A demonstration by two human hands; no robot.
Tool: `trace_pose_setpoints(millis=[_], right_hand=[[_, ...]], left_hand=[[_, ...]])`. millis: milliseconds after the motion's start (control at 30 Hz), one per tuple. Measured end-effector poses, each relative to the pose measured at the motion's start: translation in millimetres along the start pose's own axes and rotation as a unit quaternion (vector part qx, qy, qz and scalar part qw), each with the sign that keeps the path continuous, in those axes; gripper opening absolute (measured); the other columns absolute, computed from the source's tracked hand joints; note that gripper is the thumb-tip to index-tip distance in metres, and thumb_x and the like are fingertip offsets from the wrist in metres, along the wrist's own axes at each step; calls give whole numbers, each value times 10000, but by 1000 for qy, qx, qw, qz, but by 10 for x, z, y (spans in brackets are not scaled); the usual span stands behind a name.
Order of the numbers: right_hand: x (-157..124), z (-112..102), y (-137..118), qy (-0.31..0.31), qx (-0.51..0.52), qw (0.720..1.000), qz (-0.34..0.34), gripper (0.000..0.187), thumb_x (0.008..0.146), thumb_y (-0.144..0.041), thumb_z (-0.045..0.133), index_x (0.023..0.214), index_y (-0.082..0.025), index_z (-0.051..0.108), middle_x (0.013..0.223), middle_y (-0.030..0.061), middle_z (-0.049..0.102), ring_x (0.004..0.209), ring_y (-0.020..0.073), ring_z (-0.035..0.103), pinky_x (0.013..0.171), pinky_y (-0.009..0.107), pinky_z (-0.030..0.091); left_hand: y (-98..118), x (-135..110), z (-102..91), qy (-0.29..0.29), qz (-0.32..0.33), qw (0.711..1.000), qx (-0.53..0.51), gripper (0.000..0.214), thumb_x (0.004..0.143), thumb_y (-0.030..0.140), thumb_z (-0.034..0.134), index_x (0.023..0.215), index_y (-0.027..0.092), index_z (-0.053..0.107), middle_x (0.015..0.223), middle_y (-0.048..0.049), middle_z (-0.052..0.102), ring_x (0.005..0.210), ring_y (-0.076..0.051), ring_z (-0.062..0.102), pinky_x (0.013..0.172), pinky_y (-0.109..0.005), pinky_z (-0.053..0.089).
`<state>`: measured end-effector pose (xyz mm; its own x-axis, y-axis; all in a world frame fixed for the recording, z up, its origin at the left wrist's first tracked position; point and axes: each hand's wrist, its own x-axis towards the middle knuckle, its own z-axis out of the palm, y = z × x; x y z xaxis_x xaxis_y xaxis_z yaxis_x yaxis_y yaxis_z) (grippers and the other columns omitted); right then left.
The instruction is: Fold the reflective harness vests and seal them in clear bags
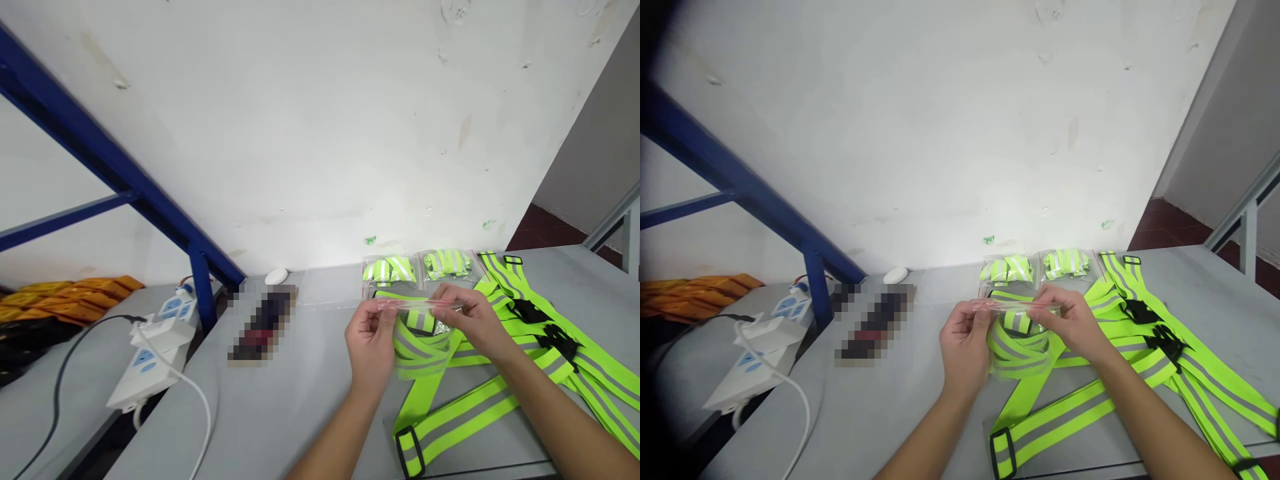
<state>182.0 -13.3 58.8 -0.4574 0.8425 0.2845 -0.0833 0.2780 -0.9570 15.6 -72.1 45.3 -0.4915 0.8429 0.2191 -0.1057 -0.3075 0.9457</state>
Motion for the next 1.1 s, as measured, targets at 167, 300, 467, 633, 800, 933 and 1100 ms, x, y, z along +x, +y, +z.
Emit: trace_pose_setpoints(millis=[167,300,467,633,800,933,1100], right_hand=[[-17,18,-14,-12,9,1000,-6,154,740,-359,756,837,-244,724,823,40,644,728,184,583,634,308,466],[-38,72,-52,29,-6,1000,-4,139,760,-363,736,710,-234,719,748,39,642,672,173,572,584,297,460],[-53,90,-62,16,-1,1000,-11,139,776,-338,725,682,-237,706,720,32,627,687,178,581,609,301,471],[-51,106,-45,1,-6,1000,-17,77,778,-313,726,736,-249,730,749,37,651,705,184,597,636,314,479],[-53,134,-49,0,-12,1000,-26,65,779,-304,726,760,-242,734,751,42,648,711,186,597,637,316,477],[-64,123,-55,4,-18,999,-28,74,791,-298,716,765,-231,729,755,46,643,707,178,588,627,308,470],[-50,48,-32,25,-11,1000,-12,108,792,-306,714,732,-217,716,736,30,616,667,155,568,584,279,449]], left_hand=[[-2,-9,5,-2,4,1000,-4,257,782,429,696,740,184,630,783,-29,706,740,-161,656,704,-254,502],[26,-14,0,-20,8,1000,-16,238,791,416,691,744,190,633,800,-31,708,751,-156,654,704,-245,499],[117,6,20,-160,-46,985,-44,271,725,398,755,892,191,700,945,-75,726,887,-220,674,784,-301,519],[126,41,29,-202,-76,976,-33,117,751,304,741,766,188,746,870,-75,735,853,-228,679,765,-324,528],[100,39,26,-183,-28,982,-39,59,742,268,748,723,213,754,776,-63,731,864,-233,658,806,-358,517],[100,55,22,-188,-42,981,-28,79,739,284,752,740,205,755,802,-67,736,898,-224,650,820,-330,509],[100,110,-31,-174,-88,980,-29,227,719,356,767,844,172,722,971,-71,714,905,-208,647,787,-294,501]])
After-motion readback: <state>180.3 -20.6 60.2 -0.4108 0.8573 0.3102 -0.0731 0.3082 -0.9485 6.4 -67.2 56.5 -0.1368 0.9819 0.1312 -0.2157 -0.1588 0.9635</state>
